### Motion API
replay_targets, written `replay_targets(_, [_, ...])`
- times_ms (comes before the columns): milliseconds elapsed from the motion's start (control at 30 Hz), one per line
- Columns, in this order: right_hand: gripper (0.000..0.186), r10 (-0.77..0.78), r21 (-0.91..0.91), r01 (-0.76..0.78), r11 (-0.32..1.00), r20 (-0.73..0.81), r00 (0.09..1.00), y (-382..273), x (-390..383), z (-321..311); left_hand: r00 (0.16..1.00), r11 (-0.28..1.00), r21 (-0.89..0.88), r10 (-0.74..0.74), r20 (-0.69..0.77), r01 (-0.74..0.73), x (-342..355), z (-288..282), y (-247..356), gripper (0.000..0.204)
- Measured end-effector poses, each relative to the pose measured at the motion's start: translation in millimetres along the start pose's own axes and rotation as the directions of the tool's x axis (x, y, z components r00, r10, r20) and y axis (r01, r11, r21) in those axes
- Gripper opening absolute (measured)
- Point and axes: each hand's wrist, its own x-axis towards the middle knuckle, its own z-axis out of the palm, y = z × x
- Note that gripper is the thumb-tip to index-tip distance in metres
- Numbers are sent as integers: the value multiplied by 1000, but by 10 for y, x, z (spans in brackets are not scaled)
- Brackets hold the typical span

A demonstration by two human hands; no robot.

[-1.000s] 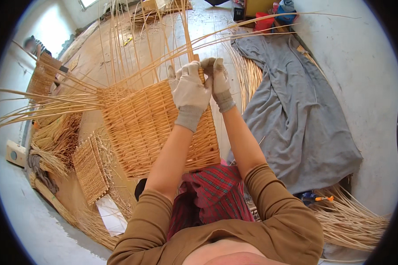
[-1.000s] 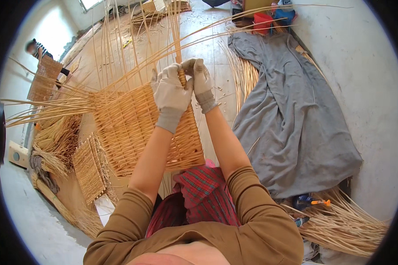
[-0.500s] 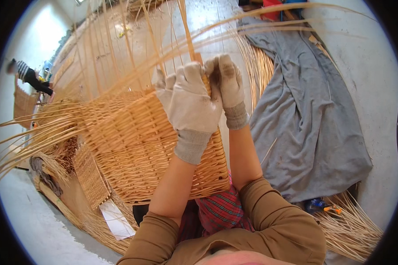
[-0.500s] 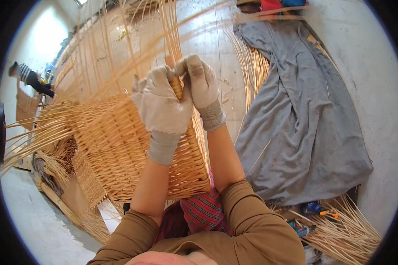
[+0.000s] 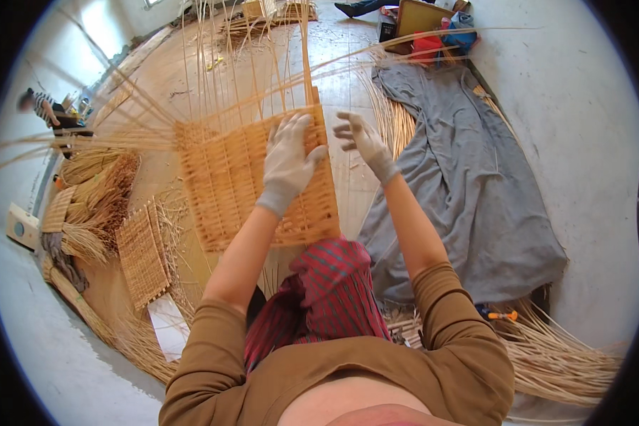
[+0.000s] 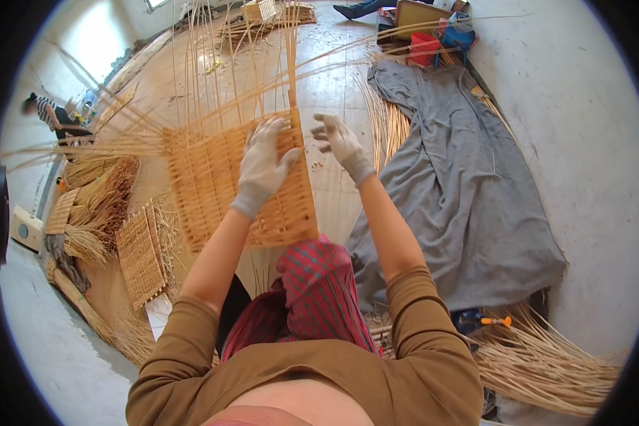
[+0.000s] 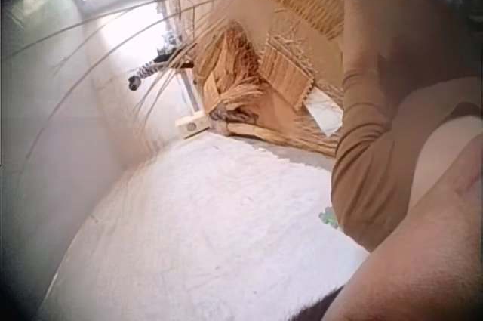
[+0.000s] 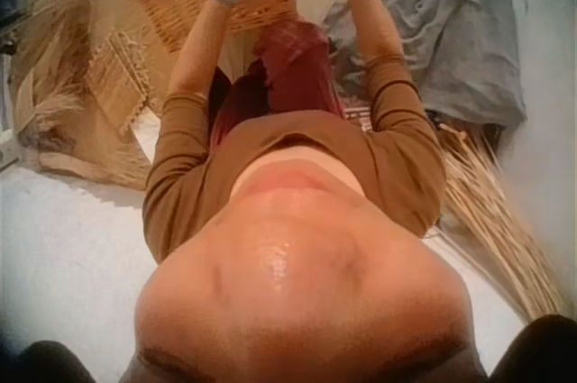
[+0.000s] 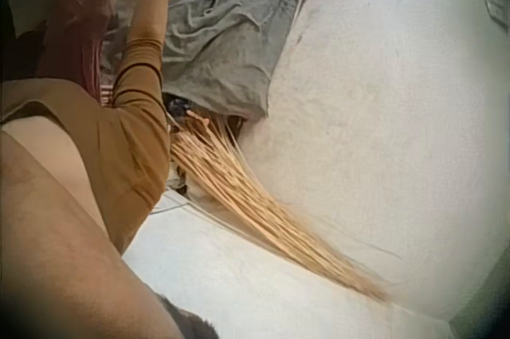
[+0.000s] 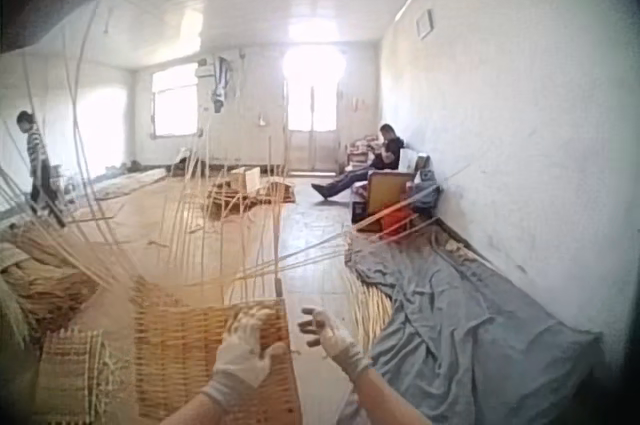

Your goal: Weave a wicker basket using wood strips.

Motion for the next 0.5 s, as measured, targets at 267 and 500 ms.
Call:
replay_targets(267, [48,472,104,-470,877,-377,797,592,-3012,-7,873,830,320,-488,22,456,-2304,-979,-402,73])
replay_targets(500, [18,185,-24,-189,982,-112,976,-497,-3262,958,803,774,-231,-591,71,590,-2610,-873,-1315,61])
